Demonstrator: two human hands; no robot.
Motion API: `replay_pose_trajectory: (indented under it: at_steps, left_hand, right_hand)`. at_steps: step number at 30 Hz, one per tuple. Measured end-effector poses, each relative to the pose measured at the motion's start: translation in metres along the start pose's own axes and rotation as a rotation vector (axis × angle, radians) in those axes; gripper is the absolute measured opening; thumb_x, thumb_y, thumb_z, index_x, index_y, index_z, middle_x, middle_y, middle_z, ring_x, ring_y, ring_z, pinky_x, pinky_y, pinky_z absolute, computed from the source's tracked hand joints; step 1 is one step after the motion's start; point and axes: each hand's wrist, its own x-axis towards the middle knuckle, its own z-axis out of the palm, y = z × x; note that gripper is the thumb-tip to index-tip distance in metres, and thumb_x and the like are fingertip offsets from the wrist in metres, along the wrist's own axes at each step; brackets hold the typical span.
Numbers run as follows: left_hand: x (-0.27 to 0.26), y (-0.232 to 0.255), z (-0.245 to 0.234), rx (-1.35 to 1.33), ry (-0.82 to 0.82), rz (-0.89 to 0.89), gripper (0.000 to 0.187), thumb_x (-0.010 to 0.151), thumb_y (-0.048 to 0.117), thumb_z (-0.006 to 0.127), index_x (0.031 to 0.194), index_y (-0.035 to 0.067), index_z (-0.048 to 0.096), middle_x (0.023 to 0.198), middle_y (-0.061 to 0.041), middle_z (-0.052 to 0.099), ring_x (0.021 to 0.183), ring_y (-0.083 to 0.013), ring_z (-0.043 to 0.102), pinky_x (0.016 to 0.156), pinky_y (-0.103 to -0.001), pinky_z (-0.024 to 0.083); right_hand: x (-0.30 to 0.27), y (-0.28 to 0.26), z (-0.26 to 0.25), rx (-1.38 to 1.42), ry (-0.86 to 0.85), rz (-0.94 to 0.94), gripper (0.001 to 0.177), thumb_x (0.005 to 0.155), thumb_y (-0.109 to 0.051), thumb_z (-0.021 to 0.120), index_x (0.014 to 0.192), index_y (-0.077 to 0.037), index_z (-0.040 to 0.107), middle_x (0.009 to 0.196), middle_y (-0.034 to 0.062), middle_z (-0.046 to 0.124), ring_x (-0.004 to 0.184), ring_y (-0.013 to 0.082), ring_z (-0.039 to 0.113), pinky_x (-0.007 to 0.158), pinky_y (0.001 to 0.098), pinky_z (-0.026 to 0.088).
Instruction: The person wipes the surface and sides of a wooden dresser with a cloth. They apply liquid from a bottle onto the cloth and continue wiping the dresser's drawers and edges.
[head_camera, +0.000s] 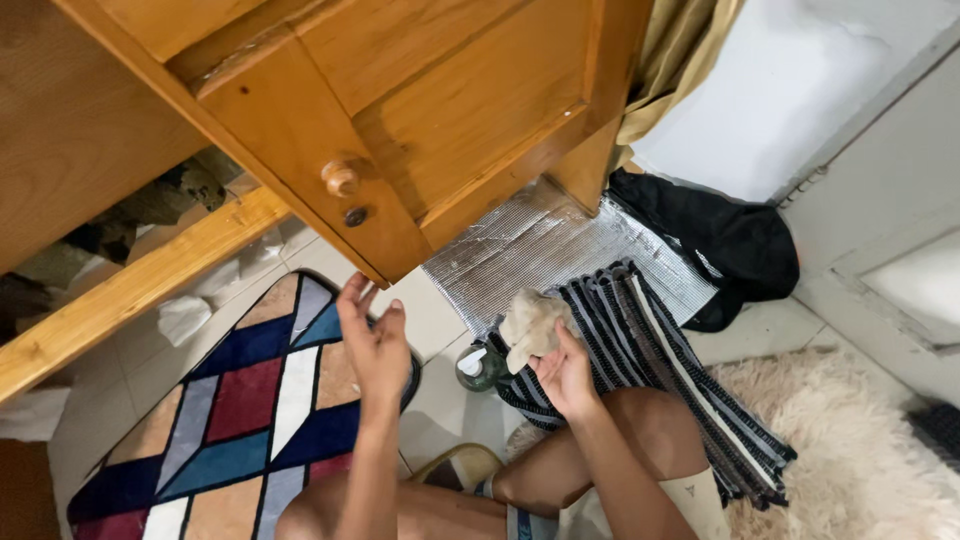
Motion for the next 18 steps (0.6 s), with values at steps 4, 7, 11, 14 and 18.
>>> replay_pose_trajectory:
  at_steps: [4, 7, 11, 14, 18]
  left_hand:
    - [-0.021, -0.017, -0.008, 0.088, -0.052, -0.044, 0.056, 0.092, 0.000, 0.062, 0.142, -0.002, 0.039, 0.145, -0.018, 0.047, 0.129, -0.0261, 0.054, 0.095, -0.035, 0.054]
    - [-0.042, -0.025, -0.024, 0.250, -0.174, -0.106, 0.047, 0.091, 0.002, 0.065, 0.137, 0.002, 0.052, 0.133, -0.014, 0.063, 0.119, -0.0231, 0.062, 0.091, -0.035, 0.054]
    - [-0.066, -0.031, -0.040, -0.196, -0.379, -0.132, 0.049, 0.097, 0.025, 0.059, 0.141, 0.003, 0.053, 0.131, -0.011, 0.066, 0.121, -0.0203, 0.064, 0.100, -0.035, 0.054]
    - [-0.072, -0.027, -0.052, -0.584, -0.529, -0.204, 0.066, 0.099, 0.044, 0.056, 0.149, 0.003, 0.048, 0.137, -0.010, 0.062, 0.128, -0.0198, 0.059, 0.109, -0.035, 0.046]
    - [-0.088, -0.012, -0.070, -0.721, -0.463, -0.122, 0.067, 0.099, 0.042, 0.063, 0.149, 0.001, 0.048, 0.143, -0.009, 0.059, 0.132, -0.0180, 0.054, 0.113, -0.033, 0.041]
  right_hand:
    - [-0.007, -0.006, -0.001, -0.069, -0.066, -0.068, 0.043, 0.111, -0.030, 0.053, 0.147, -0.006, 0.049, 0.135, 0.0089, 0.062, 0.119, 0.0217, 0.058, 0.094, 0.0382, 0.045]
    - [-0.017, -0.007, 0.019, -0.367, -0.087, -0.094, 0.049, 0.101, -0.025, 0.053, 0.146, -0.010, 0.043, 0.143, 0.0055, 0.057, 0.134, 0.0200, 0.054, 0.114, 0.0401, 0.043]
    - [-0.040, 0.008, 0.068, -0.385, -0.265, 0.009, 0.053, 0.102, -0.024, 0.057, 0.149, -0.005, 0.042, 0.147, 0.0119, 0.054, 0.136, 0.0263, 0.052, 0.115, 0.0467, 0.041]
    - [-0.045, 0.023, 0.108, -0.320, -0.340, 0.122, 0.053, 0.101, -0.027, 0.057, 0.147, -0.003, 0.045, 0.144, 0.0122, 0.057, 0.134, 0.0269, 0.056, 0.113, 0.0468, 0.043]
    - [-0.050, 0.048, 0.146, -0.311, -0.394, 0.262, 0.051, 0.103, -0.031, 0.056, 0.143, 0.000, 0.051, 0.136, 0.0141, 0.065, 0.126, 0.0286, 0.062, 0.105, 0.0459, 0.048]
